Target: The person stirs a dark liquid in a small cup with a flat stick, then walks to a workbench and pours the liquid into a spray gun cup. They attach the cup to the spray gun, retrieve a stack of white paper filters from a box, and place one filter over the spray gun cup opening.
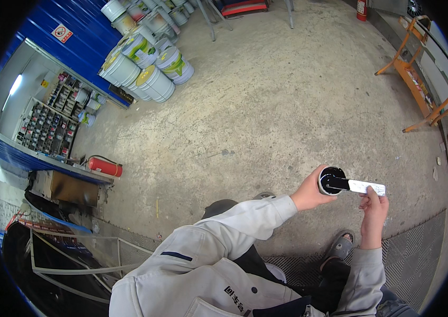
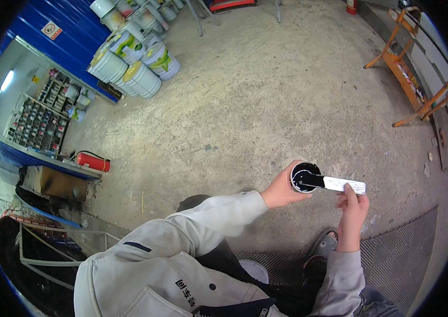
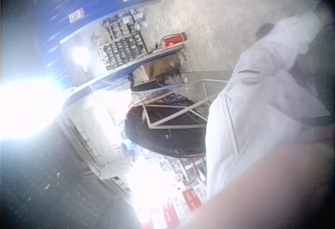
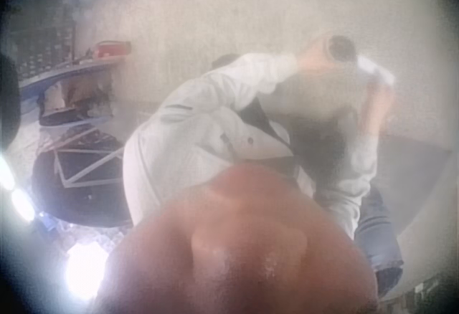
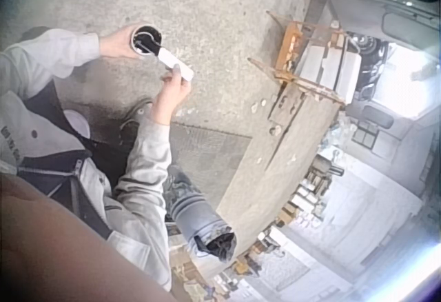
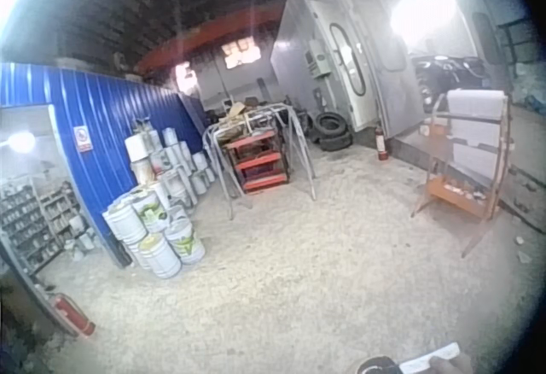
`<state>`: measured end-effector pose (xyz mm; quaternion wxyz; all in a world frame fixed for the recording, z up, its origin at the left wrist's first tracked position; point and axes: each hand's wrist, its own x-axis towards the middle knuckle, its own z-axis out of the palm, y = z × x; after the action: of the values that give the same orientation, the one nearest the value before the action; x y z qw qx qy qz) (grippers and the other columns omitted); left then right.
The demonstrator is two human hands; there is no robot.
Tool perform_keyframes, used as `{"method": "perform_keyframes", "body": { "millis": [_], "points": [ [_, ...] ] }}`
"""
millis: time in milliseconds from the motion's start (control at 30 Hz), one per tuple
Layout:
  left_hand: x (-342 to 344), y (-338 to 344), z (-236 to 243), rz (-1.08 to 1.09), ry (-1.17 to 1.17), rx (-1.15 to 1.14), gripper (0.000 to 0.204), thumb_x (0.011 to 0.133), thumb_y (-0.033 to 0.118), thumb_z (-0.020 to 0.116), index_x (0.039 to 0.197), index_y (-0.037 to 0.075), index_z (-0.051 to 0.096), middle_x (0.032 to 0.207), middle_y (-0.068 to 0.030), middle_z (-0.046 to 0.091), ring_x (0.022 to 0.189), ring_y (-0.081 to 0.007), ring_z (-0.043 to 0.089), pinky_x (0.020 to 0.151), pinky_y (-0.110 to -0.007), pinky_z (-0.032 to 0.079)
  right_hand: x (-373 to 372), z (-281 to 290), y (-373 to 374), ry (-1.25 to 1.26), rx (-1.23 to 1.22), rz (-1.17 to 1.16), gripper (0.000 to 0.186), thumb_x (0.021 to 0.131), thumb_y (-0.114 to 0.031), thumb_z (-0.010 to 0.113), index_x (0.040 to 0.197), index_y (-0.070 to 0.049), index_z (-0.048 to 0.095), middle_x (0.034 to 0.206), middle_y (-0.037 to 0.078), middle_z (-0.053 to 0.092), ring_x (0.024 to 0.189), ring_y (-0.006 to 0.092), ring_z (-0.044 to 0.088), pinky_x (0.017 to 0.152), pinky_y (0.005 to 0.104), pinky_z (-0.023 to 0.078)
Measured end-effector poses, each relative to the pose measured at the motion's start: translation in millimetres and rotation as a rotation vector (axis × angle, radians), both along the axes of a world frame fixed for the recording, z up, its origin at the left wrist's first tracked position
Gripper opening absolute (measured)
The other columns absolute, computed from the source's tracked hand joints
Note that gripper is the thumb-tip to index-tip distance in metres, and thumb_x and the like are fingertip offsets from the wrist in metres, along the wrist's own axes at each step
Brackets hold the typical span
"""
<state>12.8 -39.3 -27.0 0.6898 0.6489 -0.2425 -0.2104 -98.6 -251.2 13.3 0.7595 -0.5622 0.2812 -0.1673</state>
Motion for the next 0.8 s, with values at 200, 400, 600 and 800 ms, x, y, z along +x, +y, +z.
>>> {"method": "perform_keyframes", "body": {
  "millis": [200, 400, 600, 800],
  "points": [
    [0, 0, -1, 0.024, -0.024, 0.012, 0.077, 0.076, 0.007, 0.091, 0.142, 0.004, 0.050, 0.131, -0.0068, 0.063, 0.126, -0.0160, 0.059, 0.112, -0.034, 0.046, 1, 1, -17, 0.001, 0.007, -0.143, 0.014, 0.104, -0.016, 0.067, 0.106, -0.003, 0.068, 0.083, 0.005, 0.070, 0.060, 0.0072, 0.053, 0.056, 0.0253, 0.042],
    [1, -2, 0, 0.002, -0.028, -0.021, 0.077, 0.076, 0.007, 0.091, 0.141, 0.004, 0.051, 0.132, -0.0070, 0.062, 0.127, -0.0169, 0.059, 0.112, -0.034, 0.046, 0, -3, -3, 0.000, 0.027, 0.024, 0.014, 0.104, -0.016, 0.068, 0.107, -0.003, 0.069, 0.084, 0.005, 0.070, 0.061, 0.0073, 0.054, 0.057, 0.0257, 0.043],
    [1, 0, -1, 0.023, -0.059, -0.002, 0.076, 0.076, 0.007, 0.090, 0.141, 0.004, 0.051, 0.132, -0.0070, 0.062, 0.127, -0.0172, 0.059, 0.112, -0.034, 0.046, 3, 4, -15, 0.031, 0.035, -0.120, 0.014, 0.104, -0.016, 0.068, 0.107, -0.002, 0.069, 0.085, 0.005, 0.071, 0.062, 0.0079, 0.055, 0.056, 0.0260, 0.043],
    [2, -1, -2, -0.012, -0.019, 0.005, 0.084, 0.073, 0.006, 0.091, 0.145, 0.004, 0.047, 0.135, -0.0098, 0.062, 0.130, -0.0192, 0.059, 0.114, -0.035, 0.046, 0, 2, 6, -0.017, 0.043, -0.013, 0.014, 0.104, -0.016, 0.069, 0.106, -0.002, 0.068, 0.084, 0.007, 0.072, 0.061, 0.0070, 0.053, 0.057, 0.0245, 0.043]
  ]
}}
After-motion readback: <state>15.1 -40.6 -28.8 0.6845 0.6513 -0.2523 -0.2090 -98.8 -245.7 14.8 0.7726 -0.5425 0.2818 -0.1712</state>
